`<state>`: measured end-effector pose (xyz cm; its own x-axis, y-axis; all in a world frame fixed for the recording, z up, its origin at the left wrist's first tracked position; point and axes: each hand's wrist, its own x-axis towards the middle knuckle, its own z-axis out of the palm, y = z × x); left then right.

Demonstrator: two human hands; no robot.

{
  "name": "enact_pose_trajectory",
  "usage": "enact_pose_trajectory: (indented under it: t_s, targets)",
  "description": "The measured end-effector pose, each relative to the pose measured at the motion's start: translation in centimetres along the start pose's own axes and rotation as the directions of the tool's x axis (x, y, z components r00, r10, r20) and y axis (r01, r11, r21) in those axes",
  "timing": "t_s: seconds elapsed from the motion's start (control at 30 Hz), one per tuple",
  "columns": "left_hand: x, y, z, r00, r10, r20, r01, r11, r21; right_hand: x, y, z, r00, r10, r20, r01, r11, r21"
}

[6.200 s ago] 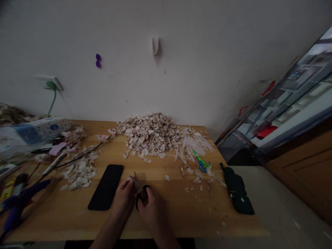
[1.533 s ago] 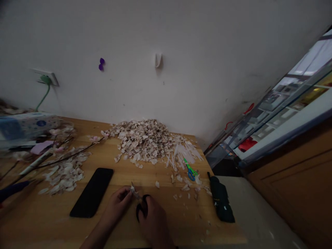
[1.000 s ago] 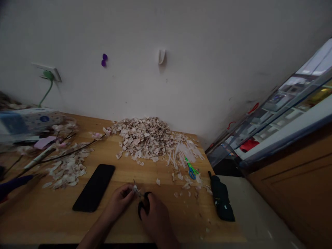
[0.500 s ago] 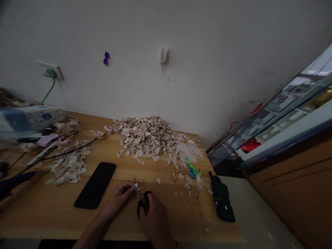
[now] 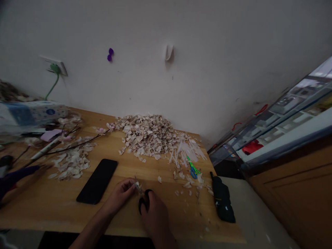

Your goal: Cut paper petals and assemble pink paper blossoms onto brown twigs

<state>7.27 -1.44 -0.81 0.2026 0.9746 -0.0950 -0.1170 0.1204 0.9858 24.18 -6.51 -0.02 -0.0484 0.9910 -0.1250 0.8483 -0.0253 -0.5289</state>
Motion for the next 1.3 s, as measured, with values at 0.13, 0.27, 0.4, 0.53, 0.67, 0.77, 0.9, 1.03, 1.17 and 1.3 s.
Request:
enact_pose_trajectory:
  t_s: [0.13,0.27,0.4,0.53,0.67,0.77,0.9,1.03,1.17,1.3]
  targets:
    - [0.0,-0.1,0.0,1.000,-0.005,0.013,0.005,1.000,-0.007,0.1,0.1,-0.1,1.000,-0.006,0.001,0.006,1.000,-0.018]
    - [0.1,-0.4,0.0,1.000,-0.005,0.021,0.005,1.000,-0.004,0.2,0.4,-0.3,0.999,-0.001,0.037,0.002,0.999,-0.044]
    - [0.0,-0.6,0.0,0.999,-0.014,0.035,0.014,1.000,-0.010,0.3,0.4,-0.8,0.999,-0.017,0.034,0.019,0.999,-0.050]
    - [0.0,-0.6,0.0,0.999,-0.029,0.031,0.031,0.998,-0.054,0.1,0.4,-0.7,1.000,-0.007,0.025,0.007,1.000,-0.013]
    - [0.1,-0.7,0.0,0.999,-0.038,0.036,0.043,0.991,-0.130,-0.1,0.1,0.4,0.998,0.022,-0.058,-0.018,0.997,0.069]
    - [0.1,-0.9,-0.1,0.997,-0.042,0.069,0.055,0.981,-0.188,-0.3,-0.5,1.4,0.992,0.066,-0.106,-0.051,0.990,0.135]
    - [0.1,-1.6,-0.1,0.995,-0.037,0.091,0.060,0.963,-0.263,-0.5,-1.2,2.2,0.992,0.100,-0.081,-0.087,0.985,0.148]
    - [0.0,-2.3,-0.1,0.996,-0.046,0.080,0.070,0.941,-0.331,-0.7,-1.3,2.5,0.992,0.095,-0.081,-0.084,0.987,0.134]
    - [0.1,-2.5,-0.2,0.996,-0.050,0.069,0.071,0.931,-0.358,-0.7,-1.1,2.8,0.991,0.078,-0.105,-0.069,0.993,0.091]
    - [0.2,-2.4,-0.2,0.996,-0.054,0.075,0.077,0.934,-0.350,-0.8,-1.0,3.1,0.989,0.056,-0.135,-0.048,0.997,0.060]
